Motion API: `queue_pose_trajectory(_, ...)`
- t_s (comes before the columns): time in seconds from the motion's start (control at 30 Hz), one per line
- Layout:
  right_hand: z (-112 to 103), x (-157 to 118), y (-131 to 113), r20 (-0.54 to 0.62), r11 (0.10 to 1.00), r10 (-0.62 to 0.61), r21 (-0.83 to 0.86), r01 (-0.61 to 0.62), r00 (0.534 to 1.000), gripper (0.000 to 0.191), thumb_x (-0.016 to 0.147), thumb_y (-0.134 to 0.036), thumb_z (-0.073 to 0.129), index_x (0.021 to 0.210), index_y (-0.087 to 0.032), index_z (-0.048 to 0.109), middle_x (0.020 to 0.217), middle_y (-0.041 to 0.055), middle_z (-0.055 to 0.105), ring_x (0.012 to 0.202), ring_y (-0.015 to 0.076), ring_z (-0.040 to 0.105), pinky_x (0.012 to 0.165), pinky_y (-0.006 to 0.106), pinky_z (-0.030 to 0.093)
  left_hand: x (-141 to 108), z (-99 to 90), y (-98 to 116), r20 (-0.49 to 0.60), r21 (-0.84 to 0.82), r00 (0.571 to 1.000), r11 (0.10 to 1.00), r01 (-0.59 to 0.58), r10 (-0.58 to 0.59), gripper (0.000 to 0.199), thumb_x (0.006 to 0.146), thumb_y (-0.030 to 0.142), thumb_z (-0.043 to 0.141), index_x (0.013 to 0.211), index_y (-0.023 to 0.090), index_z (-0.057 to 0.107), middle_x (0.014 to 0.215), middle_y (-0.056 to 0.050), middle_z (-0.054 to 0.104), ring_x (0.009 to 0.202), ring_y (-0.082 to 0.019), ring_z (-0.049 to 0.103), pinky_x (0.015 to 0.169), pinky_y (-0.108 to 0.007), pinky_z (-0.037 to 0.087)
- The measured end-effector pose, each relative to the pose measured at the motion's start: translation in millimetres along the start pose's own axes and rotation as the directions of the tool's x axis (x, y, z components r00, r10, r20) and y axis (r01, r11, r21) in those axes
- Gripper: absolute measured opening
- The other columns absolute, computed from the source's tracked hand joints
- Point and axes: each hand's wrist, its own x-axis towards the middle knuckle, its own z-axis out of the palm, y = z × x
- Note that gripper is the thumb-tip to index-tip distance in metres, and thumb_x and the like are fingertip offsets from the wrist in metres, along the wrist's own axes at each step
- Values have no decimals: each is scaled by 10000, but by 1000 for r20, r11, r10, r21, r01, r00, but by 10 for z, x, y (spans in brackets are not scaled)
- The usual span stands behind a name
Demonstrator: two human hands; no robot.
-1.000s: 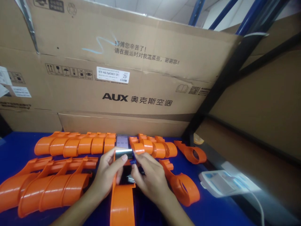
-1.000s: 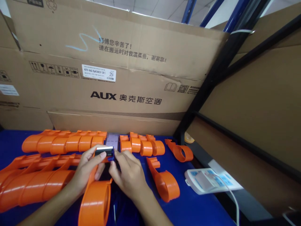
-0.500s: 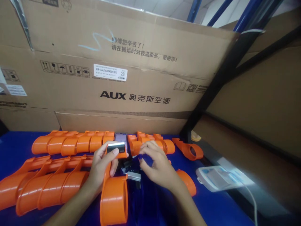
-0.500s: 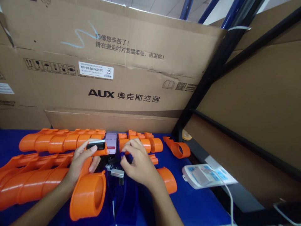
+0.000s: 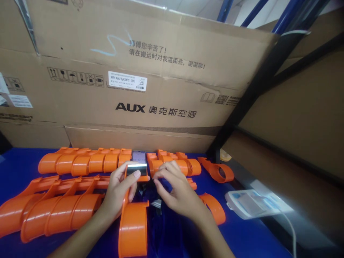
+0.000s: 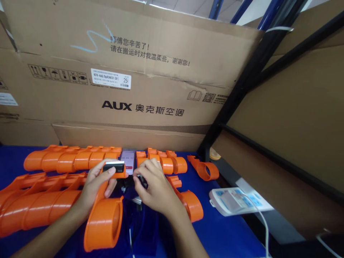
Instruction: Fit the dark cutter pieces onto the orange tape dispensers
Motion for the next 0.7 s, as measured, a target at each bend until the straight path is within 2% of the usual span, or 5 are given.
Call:
queue_pose_trajectory(0.1, 18, -2, -34, -141, 996, -39, 74, 50, 989, 120, 984, -187, 578, 1053, -240, 660, 973, 51, 654, 916, 232, 596, 843, 414, 513, -3, 7, 2, 8, 5, 1000, 1000, 4, -4, 259, 876, 435, 737, 907, 200, 633, 407, 85, 485, 324, -69, 341, 392, -210, 257)
queue_pose_trajectory(0.17, 42, -8, -56, -206, 992, -59, 100, 81, 977, 263, 975, -187, 606, 1229, -249, 632, 1068, 61, 679, 992, 243, 621, 902, 438, 521, -8, 12, 9, 19, 19, 1000, 1000, -5, 4, 257, 888, 435, 728, 939, 200, 640, 414, 91, 475, 330, -65, 338, 395, -204, 257)
queue_pose_trajectory(0.3, 107, -19, -75, -132, 991, -93, 87, 105, 987, 505, 981, -231, 632, 1473, -286, 527, 1245, 90, 652, 1121, 261, 624, 986, 470, 528, -24, 15, 20, 71, 74, 997, 996, -41, 36, 272, 910, 435, 714, 1030, 196, 664, 448, 94, 474, 344, -58, 346, 397, -190, 267)
queue_pose_trajectory(0.5, 143, -12, -81, -168, 982, -95, 148, 120, 981, 388, 988, -190, 625, 1366, -273, 604, 1199, 78, 697, 1084, 242, 661, 961, 448, 556, -31, 23, 6, 76, 60, 996, 997, -49, 44, 273, 907, 436, 720, 1015, 193, 656, 469, 94, 468, 349, -58, 352, 396, -191, 269)
queue_pose_trajectory(0.7, 118, 1, -54, -319, 994, 31, 108, 4, 947, 297, 985, -179, 621, 1269, -267, 635, 1158, 75, 727, 1062, 259, 679, 936, 455, 560, -52, 56, 141, -77, -128, 996, 990, -55, 45, 257, 953, 452, 625, 981, 196, 633, 420, 77, 452, 380, -86, 331, 444, -224, 251)
